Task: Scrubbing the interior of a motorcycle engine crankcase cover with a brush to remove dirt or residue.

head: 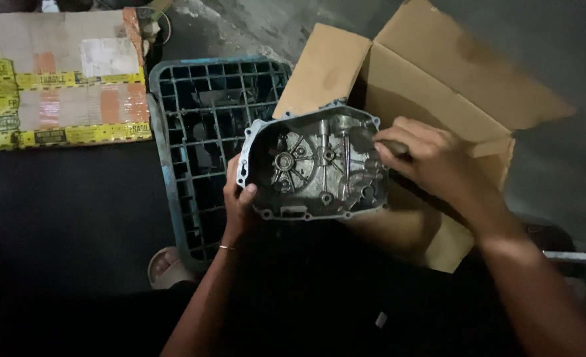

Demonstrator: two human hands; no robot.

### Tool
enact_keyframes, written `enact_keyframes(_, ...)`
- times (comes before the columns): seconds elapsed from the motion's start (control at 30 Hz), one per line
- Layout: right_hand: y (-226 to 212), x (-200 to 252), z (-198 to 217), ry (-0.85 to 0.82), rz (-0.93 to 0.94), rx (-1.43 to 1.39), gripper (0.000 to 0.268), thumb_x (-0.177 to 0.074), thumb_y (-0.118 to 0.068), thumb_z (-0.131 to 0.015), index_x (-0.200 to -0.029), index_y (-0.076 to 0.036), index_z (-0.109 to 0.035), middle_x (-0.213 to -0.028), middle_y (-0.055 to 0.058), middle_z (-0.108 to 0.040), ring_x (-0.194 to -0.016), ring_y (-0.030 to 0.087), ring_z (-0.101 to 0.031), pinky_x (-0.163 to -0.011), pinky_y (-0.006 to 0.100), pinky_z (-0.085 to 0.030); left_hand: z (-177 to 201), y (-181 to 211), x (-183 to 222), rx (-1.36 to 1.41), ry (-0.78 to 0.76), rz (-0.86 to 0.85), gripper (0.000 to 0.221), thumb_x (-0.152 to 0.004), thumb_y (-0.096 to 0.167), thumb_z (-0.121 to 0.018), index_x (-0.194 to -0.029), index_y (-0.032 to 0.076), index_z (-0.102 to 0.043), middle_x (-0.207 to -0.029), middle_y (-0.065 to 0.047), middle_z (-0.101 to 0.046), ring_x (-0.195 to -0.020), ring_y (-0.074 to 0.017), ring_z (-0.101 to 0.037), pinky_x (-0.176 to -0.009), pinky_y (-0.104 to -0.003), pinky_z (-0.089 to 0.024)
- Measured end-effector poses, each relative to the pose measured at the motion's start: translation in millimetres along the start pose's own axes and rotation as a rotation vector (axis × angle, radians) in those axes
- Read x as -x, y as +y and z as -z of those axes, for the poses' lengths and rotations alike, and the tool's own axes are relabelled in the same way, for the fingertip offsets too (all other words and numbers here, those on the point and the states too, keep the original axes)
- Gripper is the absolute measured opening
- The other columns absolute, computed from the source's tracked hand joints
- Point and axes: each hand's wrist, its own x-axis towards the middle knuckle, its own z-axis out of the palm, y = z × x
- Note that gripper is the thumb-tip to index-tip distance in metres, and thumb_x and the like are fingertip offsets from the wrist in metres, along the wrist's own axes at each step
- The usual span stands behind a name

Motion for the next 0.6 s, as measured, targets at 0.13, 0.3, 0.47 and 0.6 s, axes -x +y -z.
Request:
enact_keyframes(0.13, -6, -1, 2, -0.131, -0.083, -0.292, 0.021, -0.102, -0.027, -0.061, -0.089, -0.011, -0.063, -0.072, 0.009, -0.061, -0.067, 0.03, -0.064, -0.068, 0.042, -0.054, 6, -18, 5, -0.049, -0.011, -0.015, 0.079, -0.089, 0.055, -0.062, -0.145, 0.0, -0.053, -0.145, -0.021, -0.05, -0.129, -0.0321, -0.052, -0.11, -0.052, -0.04)
enact_keyframes(0.3, 13, 7, -12, 0.027, -0.056, 0.109, 0.012, -0.103, -0.028, -0.066, -0.106, -0.017, -0.068, -0.085, 0.007, -0.061, -0.077, 0.027, -0.067, -0.071, 0.037, -0.055, 9, -23, 4, -0.069, -0.012, -0.039, 0.075, -0.092, 0.05, -0.06, -0.145, -0.001, -0.054, -0.145, -0.021, -0.05, -0.129, -0.0332, -0.051, -0.111, -0.052, -0.039)
enact_keyframes(0.47, -9, 3, 0, -0.131, -0.104, -0.141, 0.013, -0.099, -0.025, -0.066, -0.093, -0.013, -0.066, -0.074, 0.009, -0.063, -0.069, 0.034, -0.066, -0.067, 0.043, -0.055, 0, -5, 7, -0.05, -0.015, -0.028, 0.075, -0.094, 0.051, -0.058, -0.147, -0.001, -0.051, -0.146, -0.022, -0.049, -0.131, -0.034, -0.049, -0.112, -0.054, -0.038)
enact_keyframes(0.6, -7, 8, 7, -0.02, -0.094, -0.15, 0.013, -0.102, -0.017, -0.061, -0.103, -0.007, -0.068, -0.095, 0.004, -0.069, -0.082, 0.021, -0.063, -0.077, 0.032, -0.046, 0, 18, 8, -0.066, -0.061, 0.065, 0.078, -0.098, 0.063, -0.05, -0.146, 0.002, -0.046, -0.138, -0.016, -0.046, -0.128, -0.0294, -0.05, -0.105, -0.044, -0.046)
